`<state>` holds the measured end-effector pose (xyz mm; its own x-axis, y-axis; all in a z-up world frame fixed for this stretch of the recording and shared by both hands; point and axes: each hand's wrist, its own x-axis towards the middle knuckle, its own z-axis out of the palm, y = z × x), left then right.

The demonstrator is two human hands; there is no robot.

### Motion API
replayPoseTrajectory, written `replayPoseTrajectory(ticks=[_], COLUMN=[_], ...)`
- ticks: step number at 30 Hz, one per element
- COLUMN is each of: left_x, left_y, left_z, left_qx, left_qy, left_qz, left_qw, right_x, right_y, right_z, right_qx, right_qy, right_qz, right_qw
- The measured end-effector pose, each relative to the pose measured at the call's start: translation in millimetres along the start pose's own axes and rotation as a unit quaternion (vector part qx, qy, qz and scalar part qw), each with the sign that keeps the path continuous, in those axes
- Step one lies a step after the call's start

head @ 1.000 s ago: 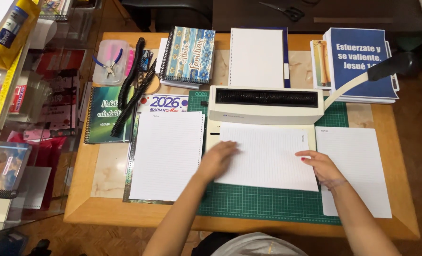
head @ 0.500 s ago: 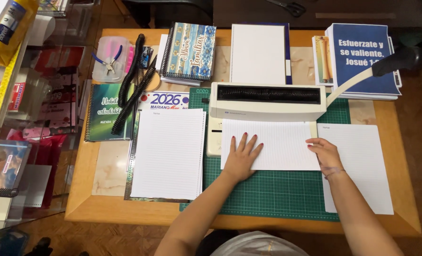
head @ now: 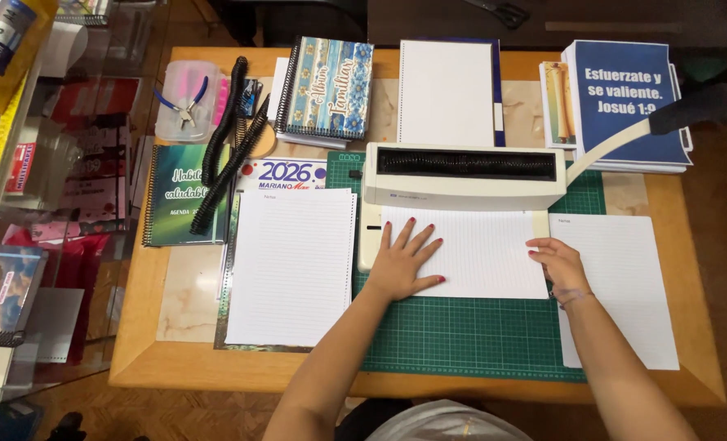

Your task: The person uses a manual spiral binding machine to bind stacks of lined paper into notebooks. They repeatedly align the paper, feed it into the machine, and pull the handle to punch holes. The person also handles finished notebooks with covers, placing them on the table.

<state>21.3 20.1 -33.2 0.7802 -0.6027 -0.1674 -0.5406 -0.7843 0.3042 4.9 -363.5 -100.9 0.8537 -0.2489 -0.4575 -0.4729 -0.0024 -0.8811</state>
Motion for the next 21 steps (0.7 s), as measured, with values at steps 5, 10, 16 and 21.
replayPoseTrajectory(ticks=[5, 10, 16, 21], left_x=[-1.3, -1.5, -0.6, 1.1], left_y=[-12.9, -19.5, -20.1, -21.5], left_z=[6.3, 10.7, 14.0, 18.2], left_qx=[-0.01, -0.007, -0.007, -0.015], left_qy=[0.042, 0.06, 0.072, 0.075], left_qz=[0.014, 0.024, 0.029, 0.032], left_qw=[0.999, 0.998, 0.997, 0.997], right_x=[-4.9, -2.2, 1.4, 1.8], right_y=[-5.9, -3.5, -1.4, -1.2], right_z=[5.4, 1.9, -3.4, -4.2], right_qx=[-0.011, -0.018, -0.032, -0.034], right_qy=[0.003, -0.003, -0.002, -0.004], right_qz=[0.0, 0.005, 0.007, 0.013], right_qw=[1.0, 1.0, 0.999, 0.999])
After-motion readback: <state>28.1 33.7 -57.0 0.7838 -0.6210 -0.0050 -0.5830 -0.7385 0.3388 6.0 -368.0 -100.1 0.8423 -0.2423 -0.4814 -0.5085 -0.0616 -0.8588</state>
